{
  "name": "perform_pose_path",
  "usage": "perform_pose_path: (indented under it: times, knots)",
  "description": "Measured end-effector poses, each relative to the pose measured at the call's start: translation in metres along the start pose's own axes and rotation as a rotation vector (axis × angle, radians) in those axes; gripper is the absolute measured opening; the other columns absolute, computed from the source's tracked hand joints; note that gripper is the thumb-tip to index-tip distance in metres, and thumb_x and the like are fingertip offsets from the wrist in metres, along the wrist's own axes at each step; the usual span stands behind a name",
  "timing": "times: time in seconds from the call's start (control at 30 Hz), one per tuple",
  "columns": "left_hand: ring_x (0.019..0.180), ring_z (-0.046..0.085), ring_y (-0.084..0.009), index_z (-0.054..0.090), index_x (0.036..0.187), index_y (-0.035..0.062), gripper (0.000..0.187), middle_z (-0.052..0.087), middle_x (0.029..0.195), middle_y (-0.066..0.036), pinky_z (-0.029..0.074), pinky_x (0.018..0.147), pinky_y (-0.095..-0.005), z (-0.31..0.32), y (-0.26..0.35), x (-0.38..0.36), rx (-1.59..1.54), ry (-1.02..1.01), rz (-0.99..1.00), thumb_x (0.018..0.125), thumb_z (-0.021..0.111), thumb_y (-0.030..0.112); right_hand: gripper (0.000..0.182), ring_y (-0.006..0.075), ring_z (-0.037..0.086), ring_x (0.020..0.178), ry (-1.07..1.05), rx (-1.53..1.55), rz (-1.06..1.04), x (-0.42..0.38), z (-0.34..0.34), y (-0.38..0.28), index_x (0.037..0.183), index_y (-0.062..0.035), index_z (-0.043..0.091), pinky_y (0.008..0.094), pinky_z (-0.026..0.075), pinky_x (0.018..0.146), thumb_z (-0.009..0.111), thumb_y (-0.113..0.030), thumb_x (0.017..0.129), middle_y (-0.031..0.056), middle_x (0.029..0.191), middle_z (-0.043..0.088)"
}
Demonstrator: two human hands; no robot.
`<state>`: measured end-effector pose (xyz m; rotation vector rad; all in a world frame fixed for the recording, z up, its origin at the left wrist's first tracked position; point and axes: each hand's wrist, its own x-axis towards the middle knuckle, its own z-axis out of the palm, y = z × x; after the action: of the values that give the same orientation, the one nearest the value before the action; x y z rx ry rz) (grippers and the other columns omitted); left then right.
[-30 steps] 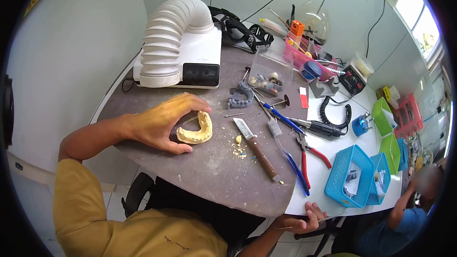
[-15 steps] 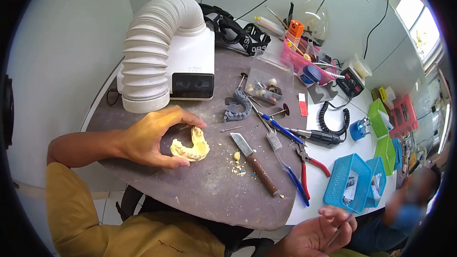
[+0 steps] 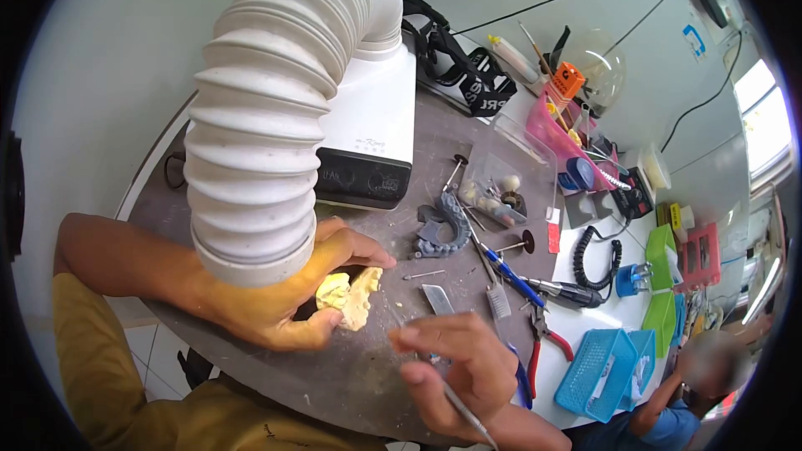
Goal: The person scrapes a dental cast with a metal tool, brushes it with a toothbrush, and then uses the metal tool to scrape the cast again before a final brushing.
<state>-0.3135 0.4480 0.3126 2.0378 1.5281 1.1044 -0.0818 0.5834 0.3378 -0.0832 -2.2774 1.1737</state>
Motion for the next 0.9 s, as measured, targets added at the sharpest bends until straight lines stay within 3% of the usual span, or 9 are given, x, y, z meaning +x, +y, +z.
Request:
perform_pose_path:
  times: [0.07, 0.13, 0.27, 0.3, 0.4, 0.43, 0.57, 0.63, 0.9]
  knots:
    - [0.112, 0.061, -0.0325, 0.043, 0.143, -0.0018, 0.068, 0.058, 0.126, -0.020, 0.048, 0.102, -0.0405, -0.004, 0.003, 0.001, 0.057, -0.022, 0.003, 0.082, 0.068, 0.016, 0.025, 0.0207, 0.072, 0.077, 0.012, 0.017, 0.016, -0.009, 0.005, 0.007, 0.108, 0.0049, 0.066, 0.0286, 0.055, 0.069, 0.077, 0.000, 0.086, 0.0156, 0.089, 0.075]
    - [0.116, 0.059, -0.0316, 0.043, 0.142, -0.0029, 0.069, 0.057, 0.129, -0.019, 0.047, 0.104, -0.0392, 0.000, -0.001, -0.002, 0.032, -0.032, -0.012, 0.080, 0.067, 0.015, 0.033, 0.0238, 0.073, 0.085, -0.107, 0.120, 0.171, -0.013, 0.004, 0.005, 0.120, 0.0039, 0.053, 0.0309, 0.060, 0.071, 0.072, -0.012, 0.098, 0.0224, 0.121, 0.067]
    - [0.122, 0.056, -0.0316, 0.042, 0.143, -0.0044, 0.072, 0.052, 0.134, -0.021, 0.044, 0.108, -0.0390, -0.004, -0.002, -0.001, -0.076, -0.072, -0.048, 0.079, 0.067, 0.015, 0.021, 0.0200, 0.071, 0.072, 0.099, 0.133, 0.318, -0.010, 0.014, 0.007, 0.101, 0.0035, 0.067, 0.0271, 0.054, 0.064, 0.078, 0.002, 0.083, 0.0142, 0.087, 0.075]
    - [0.123, 0.056, -0.0319, 0.042, 0.144, -0.0047, 0.072, 0.052, 0.135, -0.021, 0.043, 0.109, -0.0391, -0.006, -0.001, -0.001, -0.068, -0.086, -0.065, 0.078, 0.066, 0.014, 0.018, 0.0174, 0.067, 0.078, -0.053, 0.003, 0.234, -0.004, 0.004, 0.008, 0.104, 0.0024, 0.057, 0.0276, 0.053, 0.072, 0.070, -0.006, 0.094, 0.0155, 0.088, 0.070]
    - [0.126, 0.056, -0.0335, 0.046, 0.141, -0.0075, 0.065, 0.054, 0.137, -0.024, 0.043, 0.112, -0.0397, -0.009, 0.002, 0.002, -0.041, -0.092, -0.074, 0.083, 0.065, 0.017, 0.017, 0.0172, 0.066, 0.079, -0.064, -0.274, 0.023, 0.006, -0.006, 0.018, 0.103, 0.0027, 0.059, 0.0280, 0.052, 0.074, 0.070, -0.001, 0.091, 0.0152, 0.089, 0.069]
    - [0.129, 0.056, -0.0348, 0.050, 0.138, -0.0100, 0.061, 0.056, 0.137, -0.026, 0.043, 0.114, -0.0402, -0.009, 0.002, 0.001, -0.029, -0.080, -0.062, 0.089, 0.064, 0.022, 0.022, 0.0221, 0.069, 0.067, 0.059, -0.310, -0.046, 0.011, -0.003, 0.024, 0.094, 0.0025, 0.067, 0.0298, 0.053, 0.060, 0.081, 0.003, 0.076, 0.0140, 0.082, 0.071]
    - [0.130, 0.056, -0.0330, 0.046, 0.140, -0.0092, 0.061, 0.054, 0.140, -0.026, 0.044, 0.113, -0.0384, -0.001, -0.006, -0.004, -0.171, -0.060, -0.005, 0.088, 0.064, 0.016, 0.024, 0.0213, 0.071, 0.068, 0.070, -0.112, 0.036, 0.007, 0.005, 0.020, 0.094, 0.0019, 0.066, 0.0288, 0.054, 0.060, 0.080, 0.007, 0.075, 0.0155, 0.083, 0.073]
    - [0.141, 0.048, -0.0302, 0.025, 0.151, -0.0077, 0.081, 0.048, 0.149, -0.024, 0.036, 0.117, -0.0381, -0.001, -0.006, -0.006, -0.317, -0.093, -0.110, 0.080, 0.059, 0.010, 0.024, 0.0195, 0.071, 0.072, 0.011, -0.126, 0.049, 0.006, 0.005, 0.017, 0.095, 0.0020, 0.062, 0.0285, 0.054, 0.065, 0.077, 0.007, 0.078, 0.0171, 0.084, 0.073]
    - [0.141, 0.048, -0.0302, 0.026, 0.152, -0.0051, 0.081, 0.051, 0.148, -0.019, 0.034, 0.119, -0.0385, -0.008, -0.005, -0.001, -0.234, -0.148, -0.127, 0.080, 0.058, 0.011, 0.023, 0.0227, 0.075, 0.072, -0.080, -0.234, -0.105, 0.014, 0.006, 0.020, 0.090, 0.0017, 0.057, 0.0297, 0.058, 0.062, 0.075, 0.010, 0.078, 0.0212, 0.084, 0.074]
